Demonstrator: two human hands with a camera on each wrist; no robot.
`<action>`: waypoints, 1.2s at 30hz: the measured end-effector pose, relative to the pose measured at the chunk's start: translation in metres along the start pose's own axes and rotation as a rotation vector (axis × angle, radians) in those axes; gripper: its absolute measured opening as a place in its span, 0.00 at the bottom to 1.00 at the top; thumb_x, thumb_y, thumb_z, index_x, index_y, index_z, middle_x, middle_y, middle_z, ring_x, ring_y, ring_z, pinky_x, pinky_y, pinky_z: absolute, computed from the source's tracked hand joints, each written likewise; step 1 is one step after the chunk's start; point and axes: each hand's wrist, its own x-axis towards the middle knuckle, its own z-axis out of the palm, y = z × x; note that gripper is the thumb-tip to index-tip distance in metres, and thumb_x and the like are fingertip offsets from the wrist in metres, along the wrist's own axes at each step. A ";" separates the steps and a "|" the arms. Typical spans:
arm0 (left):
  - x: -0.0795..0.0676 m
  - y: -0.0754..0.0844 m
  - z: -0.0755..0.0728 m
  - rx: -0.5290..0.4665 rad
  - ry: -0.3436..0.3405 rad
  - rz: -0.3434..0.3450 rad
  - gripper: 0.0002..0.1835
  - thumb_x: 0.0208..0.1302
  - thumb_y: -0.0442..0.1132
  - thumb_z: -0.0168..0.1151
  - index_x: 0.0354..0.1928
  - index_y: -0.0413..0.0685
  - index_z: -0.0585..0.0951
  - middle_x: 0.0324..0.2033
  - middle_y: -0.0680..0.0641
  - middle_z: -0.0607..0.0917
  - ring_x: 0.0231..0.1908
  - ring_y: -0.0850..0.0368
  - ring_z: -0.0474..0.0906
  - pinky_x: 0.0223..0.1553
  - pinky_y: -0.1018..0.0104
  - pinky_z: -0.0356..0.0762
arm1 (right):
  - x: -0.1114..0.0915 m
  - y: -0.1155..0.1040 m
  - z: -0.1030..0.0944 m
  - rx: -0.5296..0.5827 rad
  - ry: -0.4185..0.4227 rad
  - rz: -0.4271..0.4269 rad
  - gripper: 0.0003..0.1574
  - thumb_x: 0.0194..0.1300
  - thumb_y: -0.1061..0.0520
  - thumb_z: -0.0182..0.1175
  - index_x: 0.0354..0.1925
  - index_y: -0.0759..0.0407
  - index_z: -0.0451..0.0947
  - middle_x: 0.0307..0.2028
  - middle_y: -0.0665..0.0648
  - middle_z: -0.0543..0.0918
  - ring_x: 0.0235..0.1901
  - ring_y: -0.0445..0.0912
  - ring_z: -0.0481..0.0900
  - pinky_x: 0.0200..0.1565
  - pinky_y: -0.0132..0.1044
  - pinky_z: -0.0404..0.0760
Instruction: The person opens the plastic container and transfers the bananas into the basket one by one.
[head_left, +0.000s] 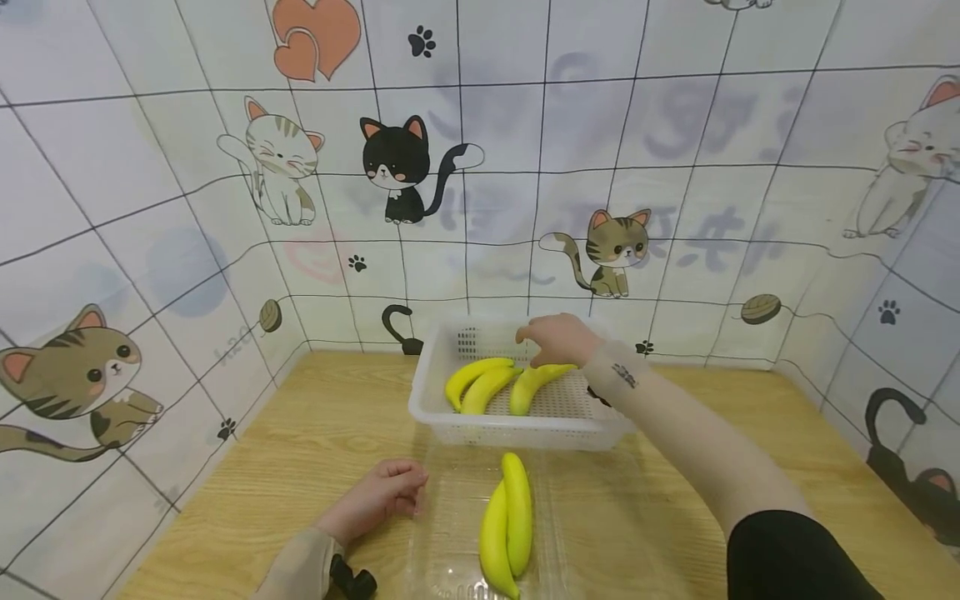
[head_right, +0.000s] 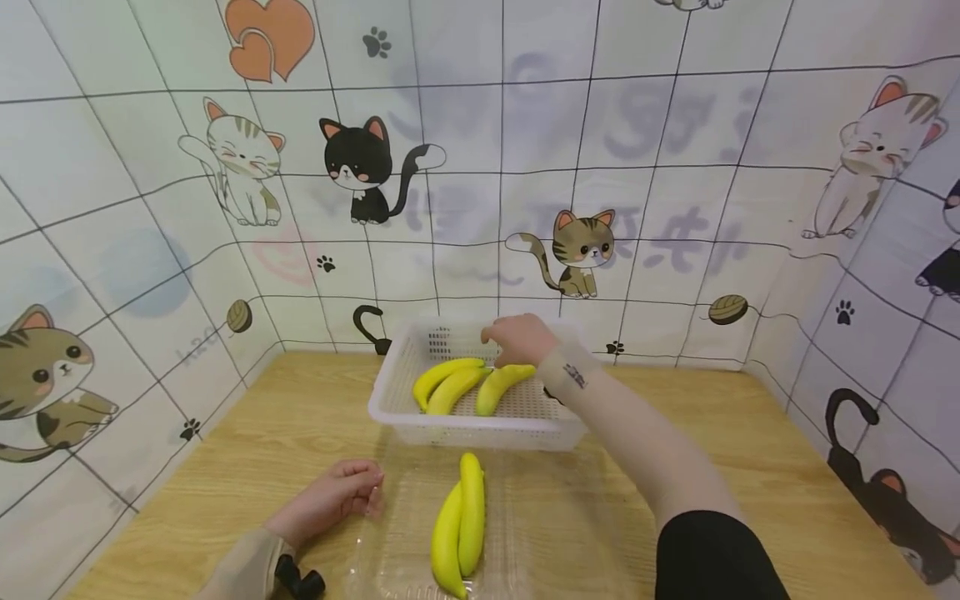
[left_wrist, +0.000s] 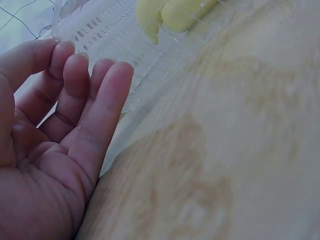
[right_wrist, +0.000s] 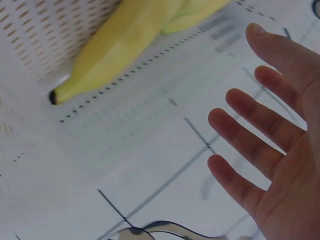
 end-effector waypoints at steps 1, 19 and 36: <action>0.000 0.000 0.000 0.003 0.002 -0.002 0.11 0.73 0.38 0.51 0.30 0.47 0.77 0.27 0.50 0.79 0.29 0.60 0.77 0.38 0.63 0.81 | -0.003 -0.003 -0.004 0.013 0.015 -0.006 0.28 0.57 0.48 0.71 0.55 0.48 0.78 0.50 0.52 0.81 0.46 0.48 0.79 0.48 0.49 0.78; -0.001 -0.001 -0.004 0.019 0.017 -0.003 0.13 0.74 0.38 0.50 0.28 0.52 0.78 0.25 0.54 0.79 0.28 0.62 0.76 0.37 0.63 0.81 | -0.088 -0.086 -0.030 0.146 0.333 -0.312 0.28 0.56 0.47 0.71 0.55 0.48 0.78 0.49 0.46 0.81 0.45 0.42 0.79 0.47 0.39 0.77; 0.002 -0.003 -0.002 0.027 -0.001 -0.011 0.12 0.74 0.40 0.50 0.31 0.50 0.79 0.26 0.54 0.80 0.29 0.62 0.78 0.37 0.63 0.81 | -0.114 -0.146 0.023 0.172 0.162 -0.564 0.34 0.52 0.45 0.74 0.57 0.39 0.76 0.51 0.39 0.78 0.52 0.35 0.73 0.51 0.32 0.72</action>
